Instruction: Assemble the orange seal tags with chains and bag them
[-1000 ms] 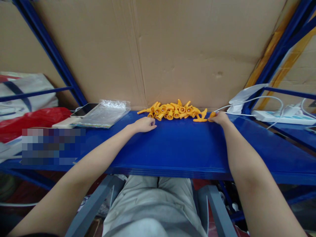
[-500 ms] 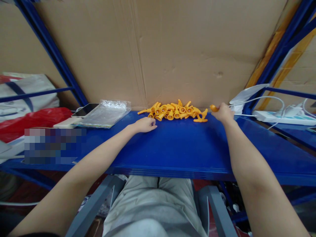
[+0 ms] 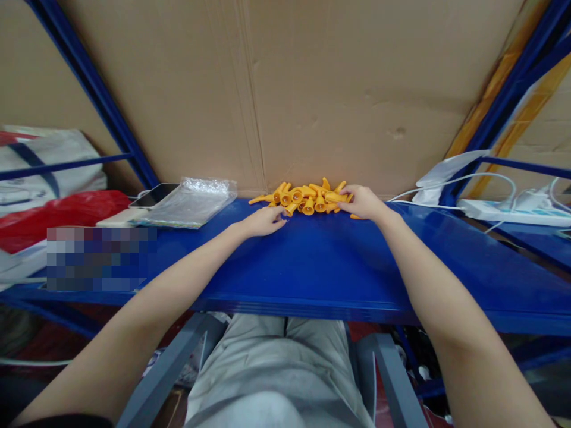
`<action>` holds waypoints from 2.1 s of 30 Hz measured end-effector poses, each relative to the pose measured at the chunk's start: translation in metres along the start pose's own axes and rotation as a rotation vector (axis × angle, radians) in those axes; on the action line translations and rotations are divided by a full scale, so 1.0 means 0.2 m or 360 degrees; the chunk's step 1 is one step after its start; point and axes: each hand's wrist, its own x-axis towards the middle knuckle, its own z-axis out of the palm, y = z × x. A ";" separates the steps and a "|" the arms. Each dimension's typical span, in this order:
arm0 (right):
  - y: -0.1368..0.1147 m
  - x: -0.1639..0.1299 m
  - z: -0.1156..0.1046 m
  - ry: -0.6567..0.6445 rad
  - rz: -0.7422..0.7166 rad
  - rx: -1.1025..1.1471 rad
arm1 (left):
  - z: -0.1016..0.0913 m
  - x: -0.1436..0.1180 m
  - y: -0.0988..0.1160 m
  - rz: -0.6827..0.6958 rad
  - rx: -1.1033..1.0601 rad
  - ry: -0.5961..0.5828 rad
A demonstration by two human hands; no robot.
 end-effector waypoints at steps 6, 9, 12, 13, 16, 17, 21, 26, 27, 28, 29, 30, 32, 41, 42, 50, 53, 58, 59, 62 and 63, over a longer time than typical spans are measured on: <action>-0.04 0.00 0.07 -0.0453 -0.0136 -0.0083 | -0.06 -0.03 0.00 -0.0267 0.0252 0.0015; -0.01 0.01 0.10 -0.0656 -0.0189 -0.0104 | -0.09 -0.05 -0.01 -0.0531 0.0362 -0.0150; 0.02 0.02 0.12 -0.0705 -0.0178 -0.0129 | -0.11 -0.06 -0.02 -0.0647 0.0409 -0.0319; 0.03 0.02 0.12 -0.0706 -0.0169 -0.0145 | -0.11 -0.06 -0.02 -0.0660 0.0415 -0.0344; 0.02 0.01 0.10 -0.0730 -0.0132 -0.0219 | -0.12 -0.05 -0.03 -0.0707 0.0419 -0.0370; 0.01 0.01 0.09 -0.0744 -0.0125 -0.0239 | -0.11 -0.05 -0.04 -0.0724 0.0425 -0.0375; -0.01 0.00 0.08 -0.0766 -0.0089 -0.0251 | -0.10 -0.04 -0.10 -0.0735 0.0441 -0.0386; 0.01 0.01 0.12 -0.0631 -0.0202 -0.0194 | -0.09 -0.03 -0.13 -0.0457 0.0301 -0.0419; 0.01 0.02 0.13 -0.0556 -0.0250 -0.0186 | -0.09 -0.02 -0.13 -0.0394 0.0251 -0.0406; 0.01 0.02 0.13 -0.0482 -0.0293 -0.0174 | -0.09 -0.02 -0.12 -0.0345 0.0199 -0.0379; 0.01 0.03 0.14 -0.0415 -0.0328 -0.0158 | -0.09 -0.02 -0.11 -0.0312 0.0155 -0.0336; 0.01 0.03 0.14 -0.0361 -0.0357 -0.0137 | -0.09 -0.02 -0.09 -0.0289 0.0122 -0.0277; -0.01 0.03 0.14 -0.0290 -0.0408 -0.0096 | -0.08 -0.02 -0.07 -0.0260 0.0087 -0.0138; -0.07 0.01 0.14 -0.0140 -0.0537 -0.0056 | -0.05 -0.02 -0.06 -0.0165 0.0061 0.0120; -0.06 0.01 0.14 -0.0132 -0.0553 -0.0049 | -0.05 -0.01 -0.06 -0.0163 0.0059 0.0128; -0.10 0.00 0.13 -0.0175 -0.0481 0.0013 | -0.03 -0.01 -0.08 -0.0151 0.0058 0.0244; -0.13 -0.02 0.13 -0.0152 -0.0497 0.0095 | -0.01 0.00 -0.08 -0.0074 -0.0037 0.0322; -0.18 -0.04 0.14 -0.0041 -0.0672 0.0180 | 0.04 0.03 -0.09 0.0130 -0.0193 0.0545; -0.19 -0.04 0.14 -0.0024 -0.0681 0.0188 | 0.05 0.04 -0.09 0.0133 -0.0251 0.0568; -0.20 -0.04 0.13 0.0013 -0.0657 0.0215 | 0.08 0.06 -0.09 0.0069 -0.0557 0.0545; -0.19 -0.04 0.13 0.0023 -0.0640 0.0222 | 0.09 0.06 -0.09 0.0025 -0.0695 0.0511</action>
